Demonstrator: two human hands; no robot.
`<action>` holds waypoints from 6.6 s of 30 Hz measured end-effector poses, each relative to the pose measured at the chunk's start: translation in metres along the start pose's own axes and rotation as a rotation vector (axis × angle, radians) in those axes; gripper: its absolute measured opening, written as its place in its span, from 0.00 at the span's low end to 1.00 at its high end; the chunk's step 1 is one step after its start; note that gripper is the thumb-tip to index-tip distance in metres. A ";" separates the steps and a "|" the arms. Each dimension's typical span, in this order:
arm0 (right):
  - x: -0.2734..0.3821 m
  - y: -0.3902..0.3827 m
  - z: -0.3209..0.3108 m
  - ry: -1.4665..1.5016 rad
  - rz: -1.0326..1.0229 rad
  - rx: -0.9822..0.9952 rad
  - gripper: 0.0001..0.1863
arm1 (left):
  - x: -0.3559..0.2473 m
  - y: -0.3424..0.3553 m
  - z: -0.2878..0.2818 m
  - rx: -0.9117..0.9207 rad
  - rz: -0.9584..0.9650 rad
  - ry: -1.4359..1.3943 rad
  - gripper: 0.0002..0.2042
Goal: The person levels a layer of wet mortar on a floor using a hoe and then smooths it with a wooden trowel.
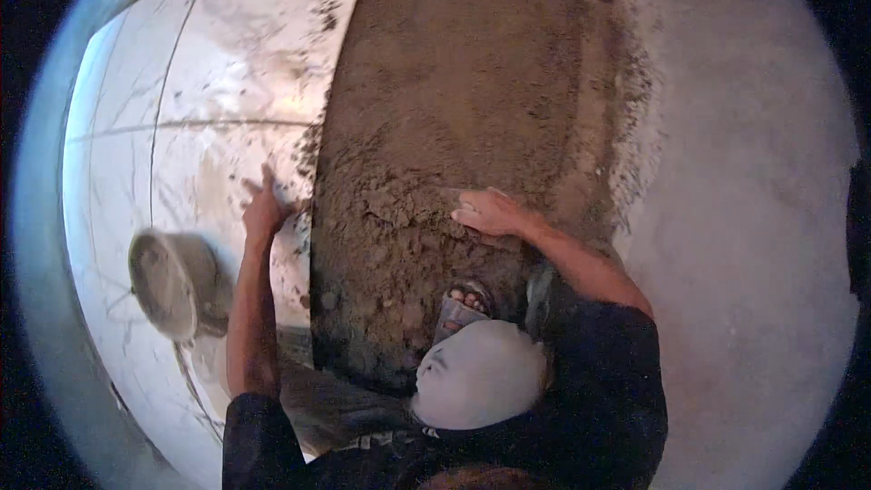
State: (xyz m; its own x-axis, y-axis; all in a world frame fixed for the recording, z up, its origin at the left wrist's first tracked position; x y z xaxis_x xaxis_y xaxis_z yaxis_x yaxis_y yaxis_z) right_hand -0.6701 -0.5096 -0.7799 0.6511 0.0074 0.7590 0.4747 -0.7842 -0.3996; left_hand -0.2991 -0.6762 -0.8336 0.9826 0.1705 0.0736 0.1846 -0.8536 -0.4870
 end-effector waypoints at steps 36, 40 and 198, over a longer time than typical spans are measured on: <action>-0.315 -0.021 -0.313 0.344 0.545 -1.194 0.21 | -0.002 0.000 0.000 0.005 0.027 -0.023 0.55; -0.300 -0.057 -0.269 0.506 0.608 -1.015 0.22 | -0.005 -0.004 -0.005 0.010 0.018 -0.004 0.55; -0.262 0.119 -0.274 0.846 0.246 -1.534 0.20 | -0.009 -0.001 -0.001 0.016 0.009 0.035 0.62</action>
State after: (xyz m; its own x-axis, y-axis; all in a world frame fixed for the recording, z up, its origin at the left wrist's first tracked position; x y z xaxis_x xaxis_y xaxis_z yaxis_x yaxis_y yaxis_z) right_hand -0.9470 -0.7752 -0.8855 -0.0763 -0.0932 0.9927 -0.8316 -0.5433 -0.1149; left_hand -0.3080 -0.6772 -0.8325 0.9843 0.1458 0.0995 0.1762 -0.8471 -0.5013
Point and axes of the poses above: each hand's wrist, its own y-axis towards the middle knuckle, its own z-axis out of the palm, x = y × z, the point moved 1 cm from there along y, towards the middle knuckle, and after that the axes turned 14 degrees about -z, right-handed, at the moved point
